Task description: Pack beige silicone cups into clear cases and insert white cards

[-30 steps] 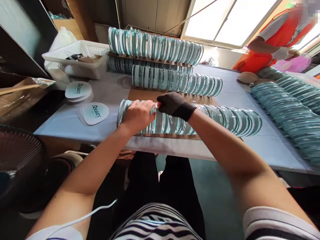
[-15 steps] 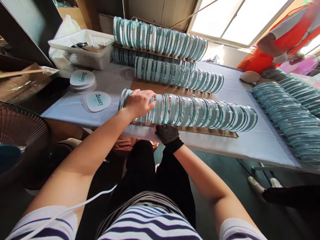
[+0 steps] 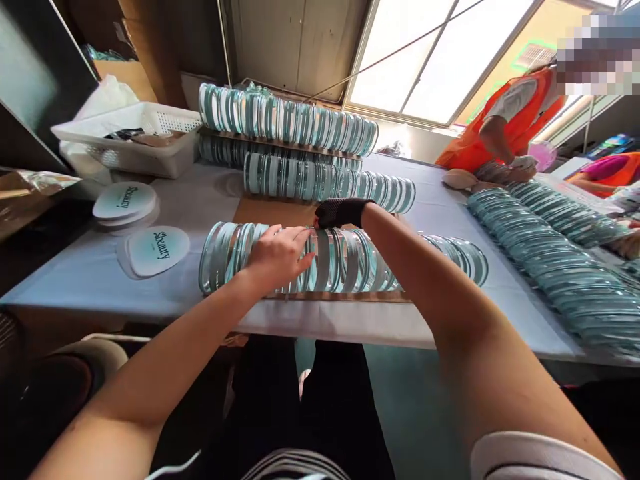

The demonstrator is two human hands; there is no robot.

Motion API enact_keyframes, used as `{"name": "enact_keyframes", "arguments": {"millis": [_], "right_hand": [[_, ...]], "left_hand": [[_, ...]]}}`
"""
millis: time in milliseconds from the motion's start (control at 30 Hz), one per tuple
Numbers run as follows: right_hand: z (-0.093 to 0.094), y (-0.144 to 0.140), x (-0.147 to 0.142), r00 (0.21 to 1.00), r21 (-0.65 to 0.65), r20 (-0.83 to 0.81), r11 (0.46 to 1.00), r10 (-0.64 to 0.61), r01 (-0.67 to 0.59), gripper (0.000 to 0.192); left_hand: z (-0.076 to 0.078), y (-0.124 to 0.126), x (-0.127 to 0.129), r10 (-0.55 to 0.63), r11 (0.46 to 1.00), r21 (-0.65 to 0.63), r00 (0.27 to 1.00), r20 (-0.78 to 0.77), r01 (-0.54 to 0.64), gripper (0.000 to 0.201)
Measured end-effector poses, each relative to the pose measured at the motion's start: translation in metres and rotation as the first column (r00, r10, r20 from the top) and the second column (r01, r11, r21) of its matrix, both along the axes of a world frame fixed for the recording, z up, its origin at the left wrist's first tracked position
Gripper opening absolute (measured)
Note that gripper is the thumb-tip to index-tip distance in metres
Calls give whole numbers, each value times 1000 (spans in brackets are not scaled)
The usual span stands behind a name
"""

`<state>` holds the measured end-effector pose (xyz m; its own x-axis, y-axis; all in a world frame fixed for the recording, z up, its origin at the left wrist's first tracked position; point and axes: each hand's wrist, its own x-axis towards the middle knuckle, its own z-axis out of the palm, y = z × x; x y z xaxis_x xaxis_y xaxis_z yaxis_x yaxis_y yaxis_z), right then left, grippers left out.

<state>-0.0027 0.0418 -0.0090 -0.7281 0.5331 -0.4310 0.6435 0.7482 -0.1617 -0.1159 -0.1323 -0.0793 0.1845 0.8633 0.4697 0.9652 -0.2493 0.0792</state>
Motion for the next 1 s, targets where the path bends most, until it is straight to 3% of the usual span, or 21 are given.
{"name": "enact_keyframes", "arguments": {"millis": [33,100,200,300,400,500,600,700,767,867,1000], "right_hand": [[0,0,-5,998,1,56,1000,0,0,27],[1,-4,-12,987,124,154,990,53,-72,29],[5,-13,-15,966,356,197,906,167,-229,29],[9,-27,-4,971,440,125,865,205,-239,30],[6,-57,24,977,495,-41,854,208,-161,30],[-19,-106,57,981,539,-138,841,138,-42,31],[-66,-152,82,986,504,-139,863,94,-12,33],[-114,-174,88,990,489,-137,871,24,46,34],[-136,-177,83,988,489,-148,865,-41,109,34],[-147,-179,72,978,457,-168,869,-125,190,35],[-128,-183,86,968,410,-209,885,-143,219,36]], "left_hand": [[0,-1,-1,2,1000,4,1000,2,-2,45],[0,-2,-2,9,1000,-4,1000,8,-9,46],[2,-1,-2,12,999,-31,1000,9,-12,47],[2,0,-2,25,998,-50,1000,15,-24,46],[1,1,-2,25,998,-54,999,43,-23,45],[1,2,-4,24,998,-56,998,57,-20,46],[2,2,-5,36,997,-71,998,47,-32,45],[3,2,-5,43,996,-85,999,28,-40,45],[3,2,-6,43,996,-85,999,17,-41,46],[3,1,-6,44,995,-91,999,0,-44,47],[5,1,-12,22,994,-107,1000,-20,-24,47]]}}
